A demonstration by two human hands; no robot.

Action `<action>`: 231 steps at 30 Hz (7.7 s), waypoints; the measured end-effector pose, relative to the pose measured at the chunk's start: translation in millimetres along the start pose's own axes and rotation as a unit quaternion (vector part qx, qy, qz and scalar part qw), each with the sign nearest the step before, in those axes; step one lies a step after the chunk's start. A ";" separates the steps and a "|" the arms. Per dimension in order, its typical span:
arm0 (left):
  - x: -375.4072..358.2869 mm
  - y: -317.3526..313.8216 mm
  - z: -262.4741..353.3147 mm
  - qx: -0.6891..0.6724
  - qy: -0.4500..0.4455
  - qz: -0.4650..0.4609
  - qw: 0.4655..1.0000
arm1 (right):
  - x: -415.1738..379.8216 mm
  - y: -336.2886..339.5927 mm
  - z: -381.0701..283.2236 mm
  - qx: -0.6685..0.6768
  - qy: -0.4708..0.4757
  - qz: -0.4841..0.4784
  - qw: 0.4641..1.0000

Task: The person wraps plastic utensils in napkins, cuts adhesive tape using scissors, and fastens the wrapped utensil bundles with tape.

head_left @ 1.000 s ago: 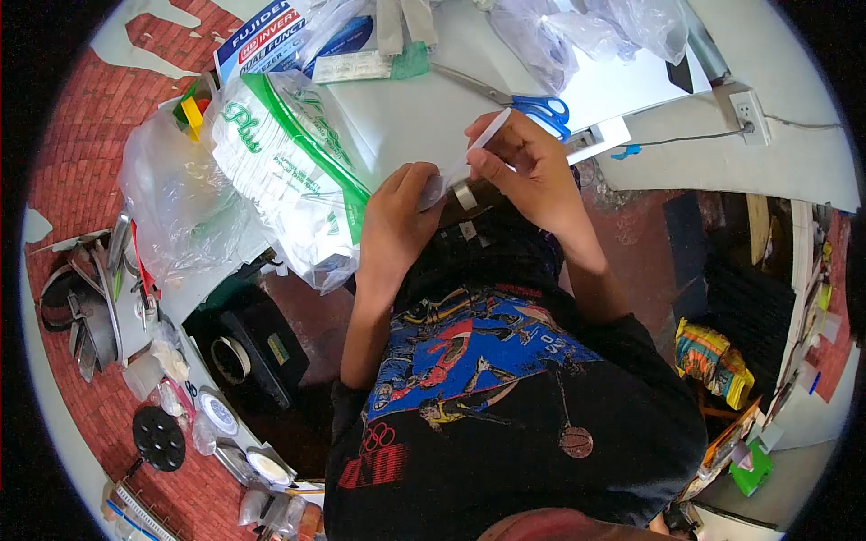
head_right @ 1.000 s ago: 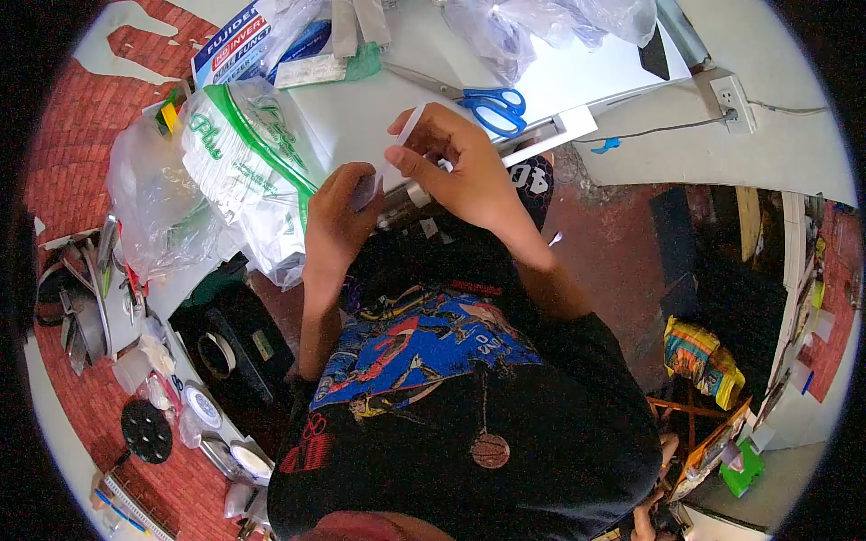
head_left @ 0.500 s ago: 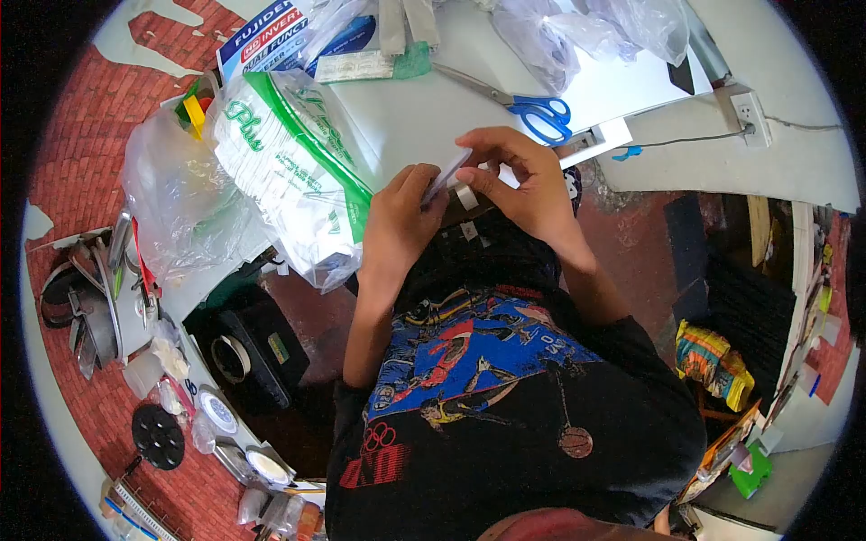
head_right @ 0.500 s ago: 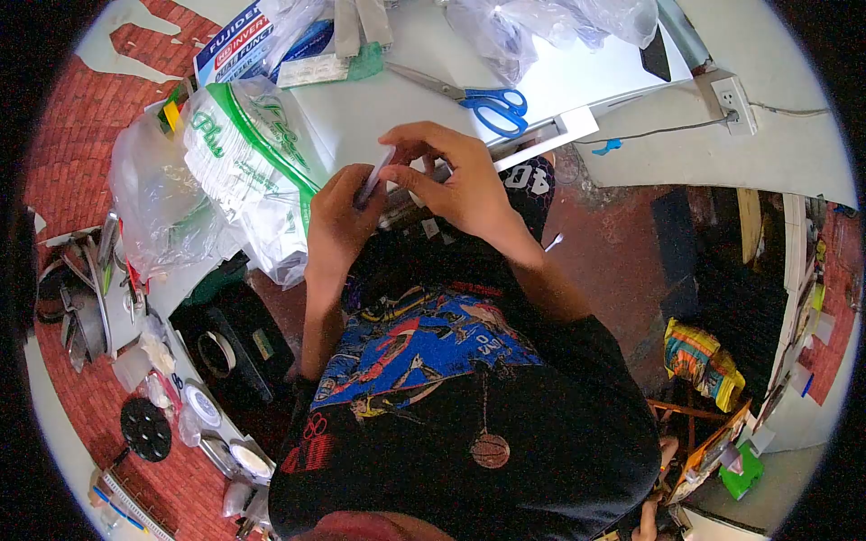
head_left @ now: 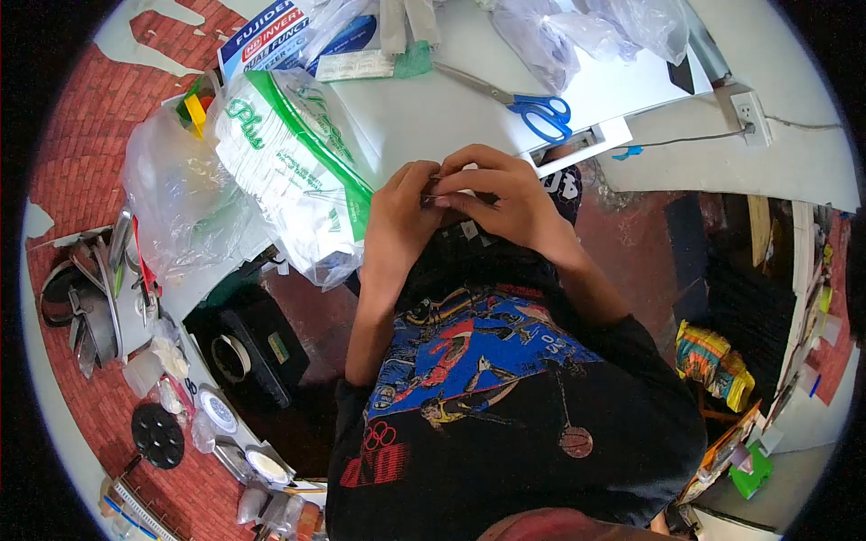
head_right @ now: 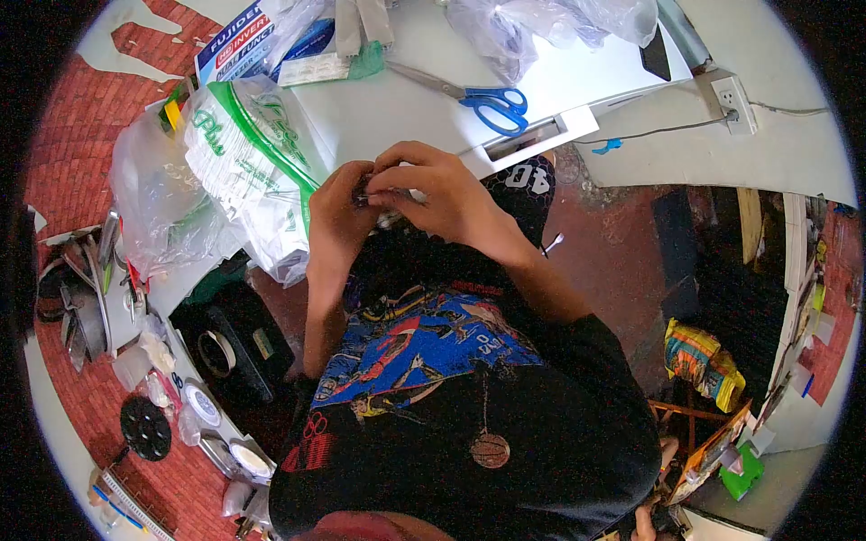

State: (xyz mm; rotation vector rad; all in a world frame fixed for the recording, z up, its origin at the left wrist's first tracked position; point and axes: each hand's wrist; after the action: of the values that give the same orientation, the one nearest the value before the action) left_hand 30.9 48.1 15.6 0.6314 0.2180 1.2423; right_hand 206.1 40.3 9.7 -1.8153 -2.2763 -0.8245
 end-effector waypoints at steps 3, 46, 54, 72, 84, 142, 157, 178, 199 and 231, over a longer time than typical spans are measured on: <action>0.3 -1.1 -2.4 -0.005 -0.002 0.001 1.000 | 7.0 8.9 -3.8 -0.014 0.001 0.012 1.000; 101.1 -91.6 -72.7 0.083 -0.191 -0.038 0.977 | 90.0 330.2 211.3 -0.396 -0.060 0.259 0.879; 100.9 -93.7 -72.9 0.089 -0.209 -0.017 0.974 | 139.5 378.5 306.9 -0.659 -0.235 -0.009 0.715; 97.7 -90.7 -72.7 0.058 -0.183 -0.013 0.981 | 123.3 363.6 206.1 -0.311 -0.322 0.108 0.888; 82.0 -74.3 -75.4 0.054 -0.104 -0.045 0.992 | 114.4 310.5 206.6 -0.520 -0.174 0.040 0.835; 72.5 -68.6 -63.7 0.080 -0.120 -0.102 0.984 | -43.4 157.8 74.0 -0.103 -0.281 0.109 0.948; 68.5 -72.1 -63.9 0.058 -0.142 -0.048 0.987 | -40.4 115.1 69.3 -0.044 -0.282 0.117 0.951; 63.7 -80.8 -50.1 -0.009 -0.112 -0.014 0.994 | -40.2 92.7 76.8 0.052 -0.261 0.131 0.955; 59.0 -87.6 -47.7 0.025 -0.118 -0.064 0.991 | -46.3 63.8 77.7 0.085 -0.284 0.107 0.949; 67.3 -61.2 -8.5 -0.076 -0.165 0.089 0.979 | 21.7 89.3 31.2 -0.138 -0.005 -0.029 0.990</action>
State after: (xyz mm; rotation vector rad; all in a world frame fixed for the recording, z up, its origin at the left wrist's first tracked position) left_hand 98.6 102.3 -13.2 0.7237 -0.2124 1.2908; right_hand 290.7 86.1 22.6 -1.8677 -2.3277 -1.1976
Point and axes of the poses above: each hand's wrist, its own x-axis towards the middle knuckle, its own y-axis out of the back of the hand, z = x × y, and after that the axes turned 1 degree about y, right-handed
